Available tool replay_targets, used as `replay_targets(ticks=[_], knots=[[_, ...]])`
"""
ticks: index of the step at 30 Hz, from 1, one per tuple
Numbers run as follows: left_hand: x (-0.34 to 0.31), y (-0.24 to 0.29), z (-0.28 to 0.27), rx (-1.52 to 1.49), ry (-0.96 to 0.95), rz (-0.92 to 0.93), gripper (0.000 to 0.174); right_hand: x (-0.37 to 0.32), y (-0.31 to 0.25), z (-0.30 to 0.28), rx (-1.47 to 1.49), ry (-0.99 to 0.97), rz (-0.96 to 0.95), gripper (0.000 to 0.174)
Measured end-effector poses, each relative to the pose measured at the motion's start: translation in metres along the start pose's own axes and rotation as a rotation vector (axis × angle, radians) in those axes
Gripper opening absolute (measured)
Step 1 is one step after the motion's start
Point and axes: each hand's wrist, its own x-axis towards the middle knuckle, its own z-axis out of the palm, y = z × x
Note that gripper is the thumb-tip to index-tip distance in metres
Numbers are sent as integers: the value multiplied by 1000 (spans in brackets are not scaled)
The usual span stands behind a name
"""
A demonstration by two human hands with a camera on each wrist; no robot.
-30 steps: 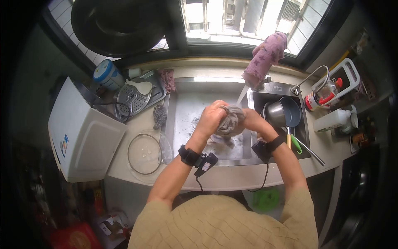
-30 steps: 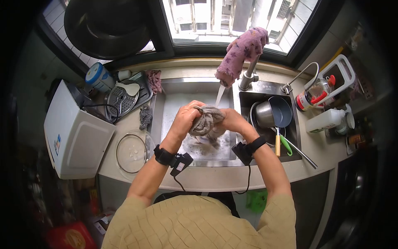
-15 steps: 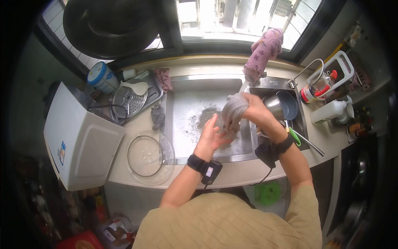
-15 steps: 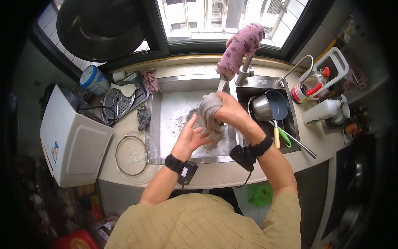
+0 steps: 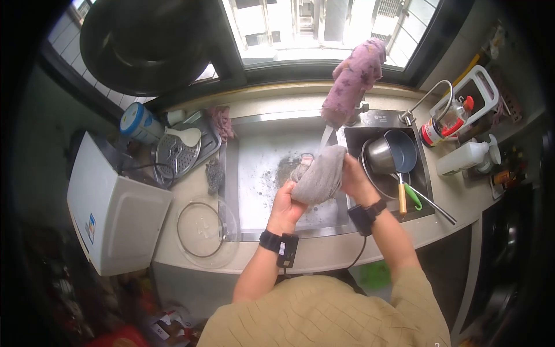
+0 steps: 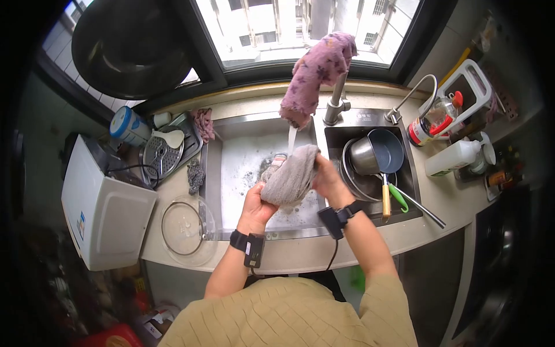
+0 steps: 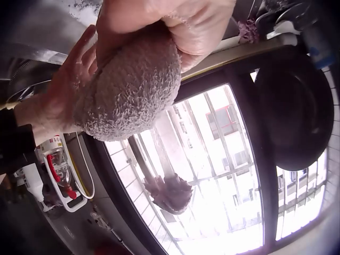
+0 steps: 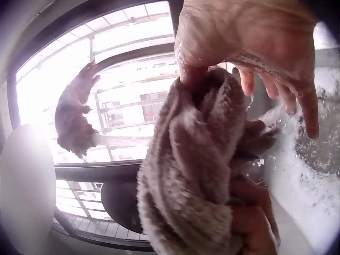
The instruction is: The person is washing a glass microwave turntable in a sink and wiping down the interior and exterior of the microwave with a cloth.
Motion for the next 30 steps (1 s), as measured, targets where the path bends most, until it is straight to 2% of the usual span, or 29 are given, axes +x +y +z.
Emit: replay_targets(ticks=[1,2,4,5,6,7,8,10,11,12,13,14,15,16,18,19,20,22,24,26,27,28,30], knots=[[1,-1,-2,-25,-76,-13,37,16,22,-11,76,-128,-51,44],[2,-2,-3,-20,-71,-13,37,18,26,-11,83,-128,-50,44],[4,-1,-3,-24,-68,-108,38,18,28,3,266,-301,26,43],[4,-2,-2,-21,-60,-105,38,16,21,13,275,-301,25,35],[1,-4,4,158,-15,-22,46,22,19,10,283,-301,33,35],[-1,-7,7,340,28,59,55,29,18,5,154,-240,-16,30],[2,-10,4,343,35,59,55,35,17,2,23,-178,-66,25],[12,-19,-7,1126,-51,510,77,39,17,8,20,-120,-40,21],[18,-22,-11,1431,-85,616,90,42,19,7,-254,-7,-91,23],[17,-24,-7,1431,-83,609,90,44,22,5,-529,107,-140,26],[15,-26,-1,1526,16,583,88,46,26,2,-527,111,-137,26],[15,-28,4,1620,112,558,86,49,30,1,-757,172,-184,34],[16,-27,6,1606,113,516,75,52,31,0,-984,237,-231,43],[24,-26,-4,1612,100,512,75,45,23,5,-979,250,-235,43],[41,-23,-34,1033,55,328,63,24,9,11,-547,87,-113,61],[29,-16,-15,771,41,131,51,21,1,6,-459,21,-88,76],[26,-12,-15,775,41,127,51,14,-3,4,-454,24,-88,76],[20,-6,-12,217,-18,-132,46,1,-7,-2,-295,10,-58,83],[16,-11,-12,183,-9,-159,43,4,11,-13,-235,-31,-73,87],[16,-18,-18,40,-33,-268,44,-1,22,-12,101,-91,-3,88],[14,-22,-14,94,-34,-282,41,-1,25,-12,135,-123,-35,72],[12,-25,-10,95,-28,-285,41,0,25,-13,139,-121,-33,72],[11,-27,3,200,123,-195,39,4,19,-15,-54,-232,-37,61]])
